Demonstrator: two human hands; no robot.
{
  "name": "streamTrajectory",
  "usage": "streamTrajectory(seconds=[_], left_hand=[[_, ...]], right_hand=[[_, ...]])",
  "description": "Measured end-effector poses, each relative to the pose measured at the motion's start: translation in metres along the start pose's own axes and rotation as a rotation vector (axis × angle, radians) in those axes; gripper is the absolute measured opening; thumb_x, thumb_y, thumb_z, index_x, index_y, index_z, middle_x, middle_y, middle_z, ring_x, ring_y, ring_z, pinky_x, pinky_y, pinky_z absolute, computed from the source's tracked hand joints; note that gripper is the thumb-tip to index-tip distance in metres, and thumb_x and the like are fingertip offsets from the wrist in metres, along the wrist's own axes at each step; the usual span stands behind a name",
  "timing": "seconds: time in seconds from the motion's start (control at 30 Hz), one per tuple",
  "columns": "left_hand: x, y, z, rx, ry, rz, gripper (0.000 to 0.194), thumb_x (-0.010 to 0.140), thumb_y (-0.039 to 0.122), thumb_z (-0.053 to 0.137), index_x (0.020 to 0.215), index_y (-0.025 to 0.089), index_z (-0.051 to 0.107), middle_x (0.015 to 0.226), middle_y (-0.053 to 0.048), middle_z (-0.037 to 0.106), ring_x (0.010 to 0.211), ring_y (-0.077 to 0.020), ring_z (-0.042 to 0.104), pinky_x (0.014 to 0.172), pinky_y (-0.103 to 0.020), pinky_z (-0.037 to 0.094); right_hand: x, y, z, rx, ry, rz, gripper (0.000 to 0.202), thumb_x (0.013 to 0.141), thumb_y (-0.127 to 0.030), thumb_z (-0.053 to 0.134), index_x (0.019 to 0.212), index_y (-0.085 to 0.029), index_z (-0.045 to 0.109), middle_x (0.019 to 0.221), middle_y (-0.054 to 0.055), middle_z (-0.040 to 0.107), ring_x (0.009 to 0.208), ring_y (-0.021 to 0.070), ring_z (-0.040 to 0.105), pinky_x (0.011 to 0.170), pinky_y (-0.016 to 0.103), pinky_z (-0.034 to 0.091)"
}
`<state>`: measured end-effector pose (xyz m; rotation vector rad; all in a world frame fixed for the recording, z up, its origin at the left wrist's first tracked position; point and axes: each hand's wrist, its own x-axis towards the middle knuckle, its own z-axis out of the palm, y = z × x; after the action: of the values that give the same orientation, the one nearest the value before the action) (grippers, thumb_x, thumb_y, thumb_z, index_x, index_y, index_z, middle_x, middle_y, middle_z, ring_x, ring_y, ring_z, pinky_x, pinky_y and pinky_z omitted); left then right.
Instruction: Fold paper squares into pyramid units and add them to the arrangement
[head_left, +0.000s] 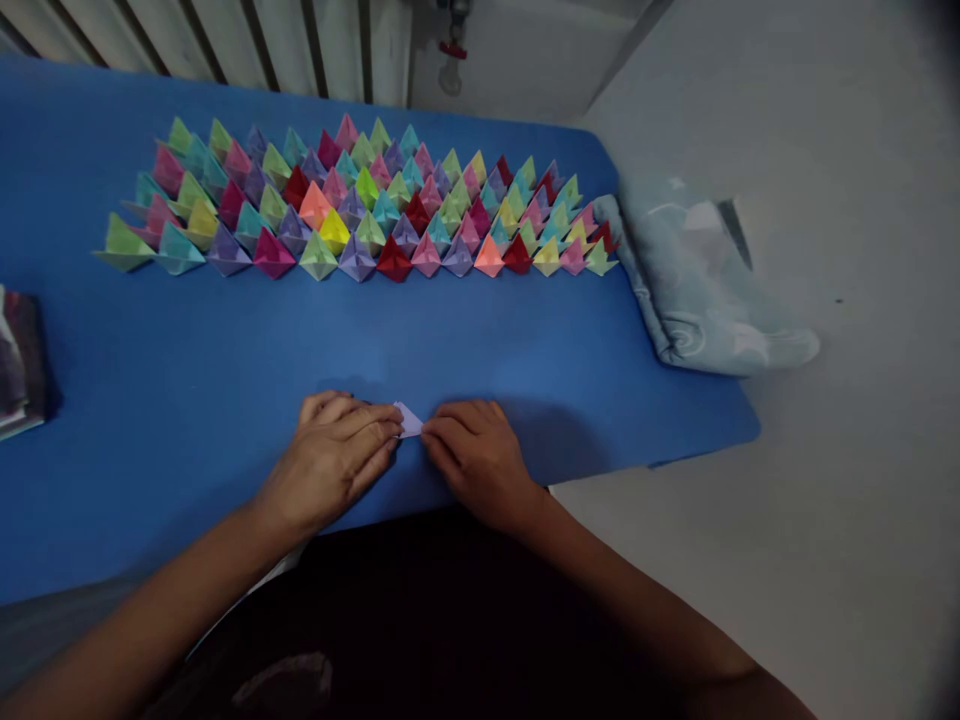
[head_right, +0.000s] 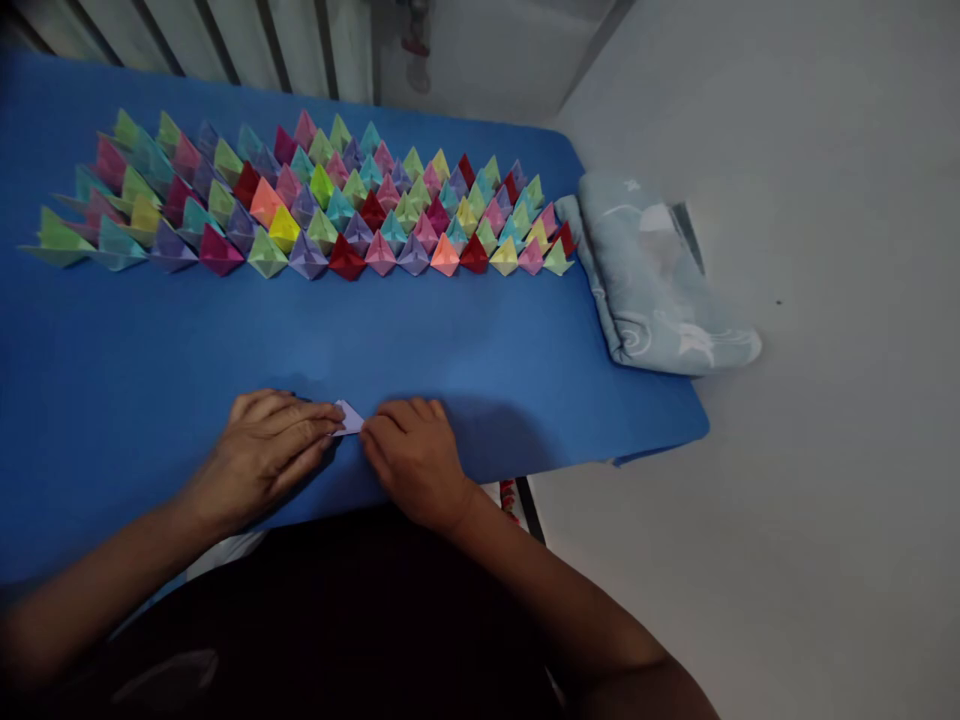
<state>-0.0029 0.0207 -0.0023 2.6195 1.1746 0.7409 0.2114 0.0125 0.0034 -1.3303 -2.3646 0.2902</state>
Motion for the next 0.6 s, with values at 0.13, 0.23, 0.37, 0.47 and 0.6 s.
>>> streamTrajectory(seconds=[0.13, 0.23, 0.37, 0.47, 0.6], left_hand=[[0.001, 0.002, 0.0, -0.032, -0.038, -0.094, 0.024, 0.101, 0.029, 0.047, 0.104, 0.023, 0.07, 0.111, -0.003, 0.075, 0.095, -0.0215, 0.064, 0.092, -0.042, 0.038], [0.002, 0.003, 0.0, -0.065, -0.048, -0.143, 0.025, 0.102, 0.031, 0.045, 0.11, 0.024, 0.067, 0.11, -0.003, 0.075, 0.093, -0.0206, 0.064, 0.093, -0.042, 0.037], [0.003, 0.003, 0.001, -0.103, -0.034, -0.228, 0.029, 0.101, 0.035, 0.046, 0.123, 0.022, 0.061, 0.104, -0.004, 0.075, 0.09, -0.0205, 0.065, 0.094, -0.042, 0.039], [0.005, 0.003, 0.003, -0.11, -0.021, -0.272, 0.03, 0.101, 0.036, 0.047, 0.122, 0.02, 0.06, 0.101, -0.004, 0.075, 0.088, -0.0205, 0.066, 0.092, -0.041, 0.04], [0.009, 0.005, 0.005, -0.118, 0.012, -0.32, 0.026, 0.1, 0.034, 0.05, 0.118, 0.021, 0.062, 0.099, -0.003, 0.076, 0.089, -0.0207, 0.068, 0.09, -0.041, 0.04]], right_hand=[[0.003, -0.004, 0.001, 0.013, -0.008, 0.076, 0.023, 0.1, -0.025, 0.05, 0.09, -0.017, 0.069, 0.094, 0.006, 0.072, 0.086, 0.0194, 0.061, 0.08, 0.034, 0.039], [0.005, -0.006, 0.001, 0.019, -0.02, 0.094, 0.022, 0.099, -0.024, 0.051, 0.09, -0.016, 0.069, 0.093, 0.007, 0.072, 0.087, 0.0196, 0.06, 0.08, 0.034, 0.039], [0.005, -0.007, 0.002, 0.009, -0.003, 0.107, 0.023, 0.1, -0.027, 0.05, 0.089, -0.017, 0.068, 0.095, 0.007, 0.071, 0.088, 0.0199, 0.061, 0.08, 0.034, 0.039], [0.007, -0.008, 0.003, -0.001, 0.008, 0.114, 0.021, 0.099, -0.026, 0.051, 0.088, -0.016, 0.067, 0.098, 0.008, 0.071, 0.089, 0.0201, 0.061, 0.08, 0.034, 0.039], [0.011, -0.009, 0.003, -0.009, -0.004, 0.133, 0.021, 0.097, -0.023, 0.05, 0.083, -0.017, 0.065, 0.094, 0.007, 0.071, 0.086, 0.0193, 0.06, 0.078, 0.033, 0.039]])
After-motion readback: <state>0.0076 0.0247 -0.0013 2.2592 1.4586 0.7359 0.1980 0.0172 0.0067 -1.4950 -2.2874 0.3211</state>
